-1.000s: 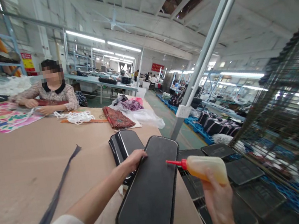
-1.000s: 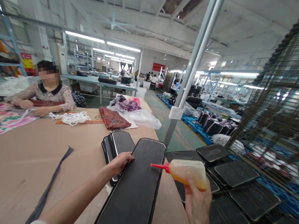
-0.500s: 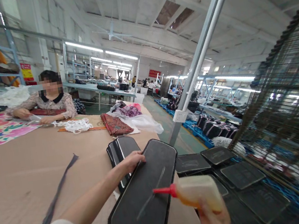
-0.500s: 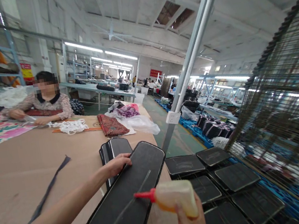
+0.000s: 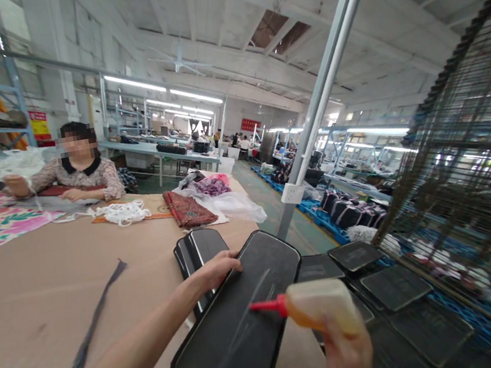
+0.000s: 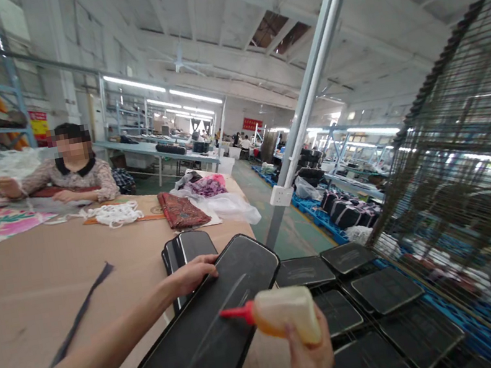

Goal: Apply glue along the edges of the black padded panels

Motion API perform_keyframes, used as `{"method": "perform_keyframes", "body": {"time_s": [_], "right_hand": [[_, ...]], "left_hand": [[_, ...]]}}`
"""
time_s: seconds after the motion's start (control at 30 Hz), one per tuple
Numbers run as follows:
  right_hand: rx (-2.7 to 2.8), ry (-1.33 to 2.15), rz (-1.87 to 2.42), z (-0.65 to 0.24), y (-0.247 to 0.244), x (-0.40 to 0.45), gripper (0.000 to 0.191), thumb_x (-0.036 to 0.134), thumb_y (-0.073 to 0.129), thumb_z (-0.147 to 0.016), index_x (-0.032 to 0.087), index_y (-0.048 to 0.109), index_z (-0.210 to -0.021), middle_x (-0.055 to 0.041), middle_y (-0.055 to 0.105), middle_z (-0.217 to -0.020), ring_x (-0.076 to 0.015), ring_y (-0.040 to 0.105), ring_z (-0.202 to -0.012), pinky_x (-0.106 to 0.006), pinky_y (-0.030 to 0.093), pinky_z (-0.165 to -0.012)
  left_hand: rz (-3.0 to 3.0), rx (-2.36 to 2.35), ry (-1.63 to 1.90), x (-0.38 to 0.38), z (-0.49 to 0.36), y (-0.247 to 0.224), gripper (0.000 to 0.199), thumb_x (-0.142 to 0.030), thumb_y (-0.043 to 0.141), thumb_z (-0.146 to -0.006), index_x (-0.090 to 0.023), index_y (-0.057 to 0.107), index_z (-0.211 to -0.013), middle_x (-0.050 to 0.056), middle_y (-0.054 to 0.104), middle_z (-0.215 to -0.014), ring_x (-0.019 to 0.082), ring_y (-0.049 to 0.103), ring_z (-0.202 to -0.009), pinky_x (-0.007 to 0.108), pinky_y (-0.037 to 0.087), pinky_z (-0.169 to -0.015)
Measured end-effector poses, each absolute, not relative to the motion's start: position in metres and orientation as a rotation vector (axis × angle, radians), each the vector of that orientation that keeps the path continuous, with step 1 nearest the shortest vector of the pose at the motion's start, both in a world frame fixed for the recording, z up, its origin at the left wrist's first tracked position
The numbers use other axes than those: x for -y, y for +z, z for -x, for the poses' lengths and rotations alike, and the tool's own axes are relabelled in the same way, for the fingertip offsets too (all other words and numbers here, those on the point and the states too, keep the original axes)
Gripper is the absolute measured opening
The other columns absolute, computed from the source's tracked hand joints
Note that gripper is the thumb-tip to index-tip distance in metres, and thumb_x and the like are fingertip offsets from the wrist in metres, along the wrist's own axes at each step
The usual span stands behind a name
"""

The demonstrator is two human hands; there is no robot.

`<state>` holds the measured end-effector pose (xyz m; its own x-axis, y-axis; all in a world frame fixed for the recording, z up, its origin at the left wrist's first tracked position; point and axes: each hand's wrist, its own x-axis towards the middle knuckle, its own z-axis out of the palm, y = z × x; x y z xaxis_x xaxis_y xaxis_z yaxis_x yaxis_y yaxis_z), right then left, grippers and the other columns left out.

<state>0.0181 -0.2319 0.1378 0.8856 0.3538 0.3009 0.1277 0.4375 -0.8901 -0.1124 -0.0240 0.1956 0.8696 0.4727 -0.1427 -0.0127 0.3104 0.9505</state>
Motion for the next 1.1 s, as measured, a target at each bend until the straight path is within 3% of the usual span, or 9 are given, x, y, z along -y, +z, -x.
{"method": "perform_keyframes", "body": {"time_s": [0.13,0.33,0.4,0.57,0.7,0.8,0.9,1.03,1.1], "right_hand": [[0.316,0.078,0.996,-0.036,0.182,0.216,0.061,0.038,0.076,-0.056,0.017,0.050,-0.107,-0.0029,0.057,-0.099,-0.0173,0.055,-0.089,-0.038,0.045,-0.088],[0.476,0.180,1.276,0.004,0.129,0.233,0.074,0.048,0.075,-0.051,0.015,0.050,-0.112,-0.0070,0.061,-0.092,-0.0229,0.057,-0.083,-0.034,0.051,-0.072],[0.476,0.133,1.285,0.005,0.130,0.239,0.078,0.047,0.076,-0.050,0.016,0.048,-0.116,-0.0067,0.060,-0.097,-0.0229,0.056,-0.087,-0.032,0.050,-0.073],[0.305,0.034,1.018,-0.023,0.175,0.226,0.063,0.039,0.074,-0.059,0.018,0.048,-0.113,-0.0030,0.056,-0.103,-0.0157,0.055,-0.090,-0.031,0.047,-0.085],[0.317,0.161,1.079,-0.023,0.139,0.228,0.064,0.042,0.074,-0.057,0.016,0.051,-0.111,-0.0058,0.060,-0.101,-0.0182,0.057,-0.084,-0.030,0.052,-0.073],[0.356,0.243,1.260,-0.018,0.101,0.244,0.072,0.043,0.078,-0.047,0.013,0.053,-0.108,-0.0051,0.064,-0.081,-0.0208,0.059,-0.070,-0.030,0.053,-0.059],[0.286,0.221,1.197,-0.024,0.112,0.253,0.073,0.037,0.083,-0.040,0.013,0.054,-0.103,-0.0032,0.064,-0.077,-0.0191,0.059,-0.068,-0.028,0.053,-0.059],[0.236,0.087,0.978,-0.033,0.155,0.250,0.053,0.037,0.075,-0.059,0.018,0.054,-0.104,-0.0013,0.060,-0.100,-0.0142,0.058,-0.089,-0.024,0.050,-0.077],[0.232,0.129,1.037,-0.030,0.152,0.250,0.052,0.041,0.073,-0.059,0.017,0.055,-0.101,-0.0033,0.061,-0.100,-0.0165,0.058,-0.089,-0.026,0.051,-0.074]], "left_hand": [[-1.236,-0.346,0.255,0.040,0.110,0.202,0.054,-0.008,0.050,-0.044,-0.014,0.064,-0.095,0.003,0.069,-0.072,0.019,0.063,-0.067,0.028,0.051,-0.061],[-1.251,-0.396,0.345,0.028,0.116,0.196,0.055,-0.009,0.048,-0.043,-0.013,0.064,-0.096,0.002,0.068,-0.065,0.019,0.062,-0.060,0.027,0.050,-0.056],[-1.250,-0.413,0.352,0.024,0.119,0.194,0.055,-0.009,0.049,-0.043,-0.014,0.064,-0.096,0.002,0.068,-0.066,0.019,0.062,-0.061,0.028,0.051,-0.058],[-1.247,-0.388,0.296,0.035,0.119,0.198,0.052,-0.010,0.051,-0.043,-0.015,0.065,-0.094,0.002,0.068,-0.071,0.018,0.062,-0.065,0.028,0.051,-0.063],[-1.262,-0.395,0.319,0.036,0.120,0.197,0.052,-0.011,0.050,-0.043,-0.013,0.065,-0.093,0.003,0.069,-0.072,0.018,0.062,-0.064,0.028,0.051,-0.061],[-1.265,-0.411,0.359,0.027,0.124,0.191,0.052,-0.010,0.049,-0.043,-0.013,0.065,-0.093,0.003,0.069,-0.071,0.019,0.062,-0.064,0.028,0.051,-0.060],[-1.242,-0.430,0.350,0.023,0.124,0.186,0.052,-0.010,0.050,-0.044,-0.014,0.064,-0.094,0.003,0.069,-0.072,0.020,0.063,-0.067,0.029,0.052,-0.062],[-1.219,-0.422,0.304,0.032,0.118,0.189,0.052,-0.011,0.051,-0.045,-0.015,0.064,-0.095,0.003,0.069,-0.074,0.021,0.064,-0.070,0.032,0.053,-0.064],[-1.213,-0.418,0.299,0.037,0.116,0.192,0.052,-0.010,0.051,-0.045,-0.015,0.064,-0.096,0.004,0.069,-0.073,0.021,0.064,-0.070,0.031,0.052,-0.063]]}}
